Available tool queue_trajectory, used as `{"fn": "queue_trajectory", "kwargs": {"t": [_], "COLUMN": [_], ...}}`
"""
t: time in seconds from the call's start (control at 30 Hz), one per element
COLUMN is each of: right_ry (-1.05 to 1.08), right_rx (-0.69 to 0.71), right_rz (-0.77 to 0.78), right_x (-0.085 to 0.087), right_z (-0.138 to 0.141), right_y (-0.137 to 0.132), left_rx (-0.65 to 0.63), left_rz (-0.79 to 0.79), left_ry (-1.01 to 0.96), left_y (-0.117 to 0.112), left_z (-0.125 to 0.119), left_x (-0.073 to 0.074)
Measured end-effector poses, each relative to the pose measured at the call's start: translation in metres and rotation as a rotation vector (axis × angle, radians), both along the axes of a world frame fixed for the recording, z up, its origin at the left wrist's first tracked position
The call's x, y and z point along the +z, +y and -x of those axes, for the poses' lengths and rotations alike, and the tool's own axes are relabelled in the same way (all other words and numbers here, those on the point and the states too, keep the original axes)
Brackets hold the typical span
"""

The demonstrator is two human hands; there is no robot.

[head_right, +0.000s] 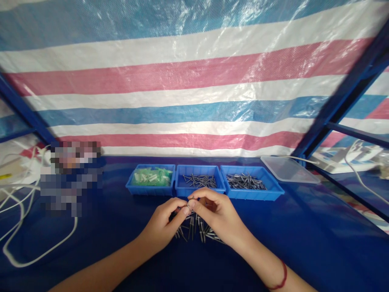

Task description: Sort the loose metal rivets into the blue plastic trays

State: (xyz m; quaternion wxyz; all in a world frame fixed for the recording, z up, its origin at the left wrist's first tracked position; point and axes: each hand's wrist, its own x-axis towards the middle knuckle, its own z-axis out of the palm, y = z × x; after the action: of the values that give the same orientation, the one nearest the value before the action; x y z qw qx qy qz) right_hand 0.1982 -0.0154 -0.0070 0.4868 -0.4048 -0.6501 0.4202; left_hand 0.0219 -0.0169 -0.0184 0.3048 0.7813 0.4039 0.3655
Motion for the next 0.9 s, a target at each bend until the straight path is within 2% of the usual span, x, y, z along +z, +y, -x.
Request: {"fn": "queue_trajectory", "kwargs": {"t": [0.2, 0.5, 0.6, 0.7, 0.77, 0.83, 0.9], "right_ry": [0.005, -0.063, -0.203, -0.393, -0.509, -0.621, -0.759], "right_rx": [-0.017, -0.019, -0.006, 0.010, -0.108, -0.374, -0.659], "right_rz": [0.049, 0.029, -0.053, -0.248, -0.410, -0.541, -0.541], "right_x": [-0.001, -0.001, -0.001, 0.005, 0.011, 0.014, 0.013], "right_z": [0.000, -0.002, -0.003, -0.008, -0.020, -0.043, -0.072], "right_y": [0.001, 0.004, 0.003, 0.004, 0.009, 0.017, 0.029], "left_rx": [0.016, 0.071, 0.104, 0.115, 0.107, 0.084, 0.052], "left_rz": [-0.008, 0.011, -0.014, -0.044, -0.072, -0.099, -0.111], "left_ry": [-0.013, -0.062, -0.068, -0.026, 0.071, 0.215, 0.345], "left_y": [0.002, 0.003, 0.004, 0.005, 0.005, 0.003, 0.001], "left_z": [0.000, 0.001, 0.002, 0.005, 0.007, 0.008, 0.009], "left_x": [-0.003, 0.001, 0.001, 0.000, 0.001, 0.002, 0.002]}}
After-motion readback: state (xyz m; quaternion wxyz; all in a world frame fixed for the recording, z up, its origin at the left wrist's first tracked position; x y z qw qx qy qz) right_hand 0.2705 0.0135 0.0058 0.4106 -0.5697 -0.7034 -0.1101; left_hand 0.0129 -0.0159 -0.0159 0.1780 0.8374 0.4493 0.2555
